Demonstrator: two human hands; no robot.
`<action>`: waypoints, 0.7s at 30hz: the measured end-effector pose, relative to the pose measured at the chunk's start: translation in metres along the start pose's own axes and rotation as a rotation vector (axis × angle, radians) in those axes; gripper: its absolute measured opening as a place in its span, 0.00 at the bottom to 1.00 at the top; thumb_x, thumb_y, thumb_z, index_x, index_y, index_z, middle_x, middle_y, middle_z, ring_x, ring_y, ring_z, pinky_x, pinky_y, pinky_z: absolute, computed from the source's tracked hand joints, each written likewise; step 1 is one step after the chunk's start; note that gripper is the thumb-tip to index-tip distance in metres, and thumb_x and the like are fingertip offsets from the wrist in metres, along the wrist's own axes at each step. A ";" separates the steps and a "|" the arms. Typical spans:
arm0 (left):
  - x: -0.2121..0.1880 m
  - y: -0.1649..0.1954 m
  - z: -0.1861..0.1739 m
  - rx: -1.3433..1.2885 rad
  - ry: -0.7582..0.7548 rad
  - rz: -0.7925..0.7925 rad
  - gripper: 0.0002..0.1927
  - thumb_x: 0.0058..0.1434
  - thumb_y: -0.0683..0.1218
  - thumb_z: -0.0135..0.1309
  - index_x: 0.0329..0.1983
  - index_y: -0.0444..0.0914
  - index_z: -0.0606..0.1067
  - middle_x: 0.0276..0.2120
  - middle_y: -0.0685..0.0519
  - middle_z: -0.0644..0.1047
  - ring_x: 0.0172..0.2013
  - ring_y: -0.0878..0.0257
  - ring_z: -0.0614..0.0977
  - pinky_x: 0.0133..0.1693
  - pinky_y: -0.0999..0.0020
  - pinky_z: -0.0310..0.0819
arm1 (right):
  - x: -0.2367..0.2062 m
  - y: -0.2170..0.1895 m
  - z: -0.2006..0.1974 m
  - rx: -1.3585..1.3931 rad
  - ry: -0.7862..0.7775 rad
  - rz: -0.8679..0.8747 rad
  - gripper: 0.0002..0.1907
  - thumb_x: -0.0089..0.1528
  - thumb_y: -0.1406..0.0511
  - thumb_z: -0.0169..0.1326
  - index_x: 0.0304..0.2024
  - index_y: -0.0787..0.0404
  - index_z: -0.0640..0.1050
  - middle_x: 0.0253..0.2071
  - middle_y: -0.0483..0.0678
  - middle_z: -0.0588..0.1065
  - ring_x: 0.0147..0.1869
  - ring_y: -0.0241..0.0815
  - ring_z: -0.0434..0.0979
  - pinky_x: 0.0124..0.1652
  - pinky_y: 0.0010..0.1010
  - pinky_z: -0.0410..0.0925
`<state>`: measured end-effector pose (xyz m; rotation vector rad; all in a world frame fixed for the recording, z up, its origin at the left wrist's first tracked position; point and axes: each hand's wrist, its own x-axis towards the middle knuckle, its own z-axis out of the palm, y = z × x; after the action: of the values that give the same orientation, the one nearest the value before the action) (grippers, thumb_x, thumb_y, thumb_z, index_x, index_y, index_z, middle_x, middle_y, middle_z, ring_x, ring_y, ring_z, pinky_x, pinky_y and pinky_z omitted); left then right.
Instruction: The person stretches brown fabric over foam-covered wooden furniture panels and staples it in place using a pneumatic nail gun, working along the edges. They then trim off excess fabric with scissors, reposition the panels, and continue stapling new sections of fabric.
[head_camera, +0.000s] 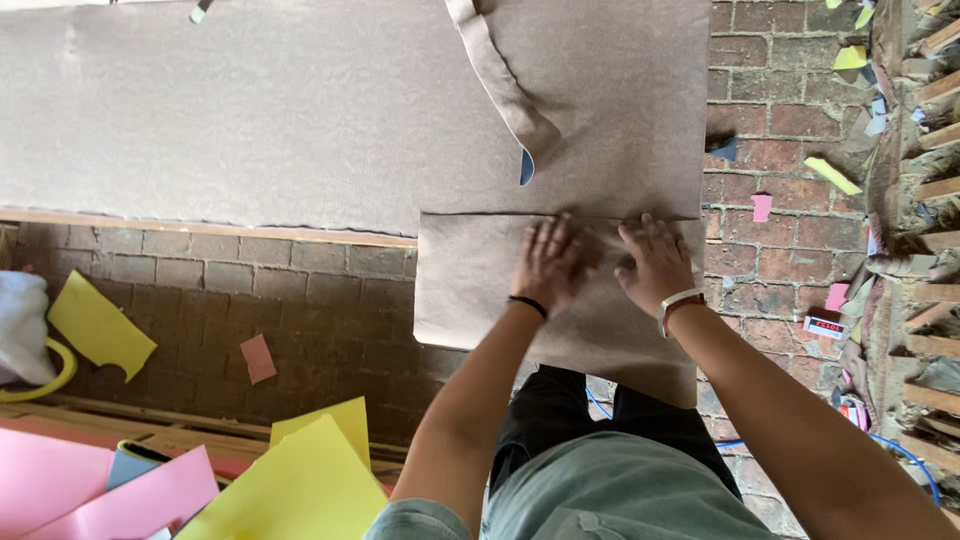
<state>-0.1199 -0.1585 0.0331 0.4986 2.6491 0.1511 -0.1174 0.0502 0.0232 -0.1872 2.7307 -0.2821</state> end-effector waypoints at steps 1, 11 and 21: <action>0.003 -0.022 -0.006 0.058 -0.093 -0.058 0.37 0.72 0.66 0.30 0.79 0.52 0.41 0.79 0.51 0.37 0.77 0.54 0.38 0.73 0.50 0.26 | -0.002 -0.005 0.003 -0.007 -0.031 -0.011 0.41 0.62 0.50 0.56 0.74 0.42 0.56 0.80 0.53 0.44 0.82 0.53 0.40 0.73 0.51 0.39; 0.012 -0.182 -0.016 -0.154 0.185 -0.609 0.45 0.69 0.67 0.34 0.79 0.41 0.36 0.78 0.48 0.36 0.77 0.53 0.38 0.73 0.52 0.27 | -0.003 -0.001 -0.009 -0.045 -0.216 0.006 0.51 0.57 0.42 0.58 0.76 0.35 0.46 0.81 0.48 0.34 0.83 0.48 0.30 0.74 0.49 0.37; -0.014 0.018 0.025 -0.025 -0.065 0.024 0.38 0.68 0.67 0.39 0.77 0.48 0.52 0.79 0.48 0.41 0.78 0.51 0.39 0.73 0.47 0.26 | -0.019 0.007 -0.011 -0.033 -0.295 0.021 0.54 0.56 0.47 0.64 0.76 0.39 0.49 0.81 0.50 0.36 0.83 0.51 0.33 0.75 0.49 0.40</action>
<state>-0.0915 -0.1467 0.0191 0.5181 2.5757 0.1722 -0.1046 0.0623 0.0385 -0.1928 2.4445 -0.1868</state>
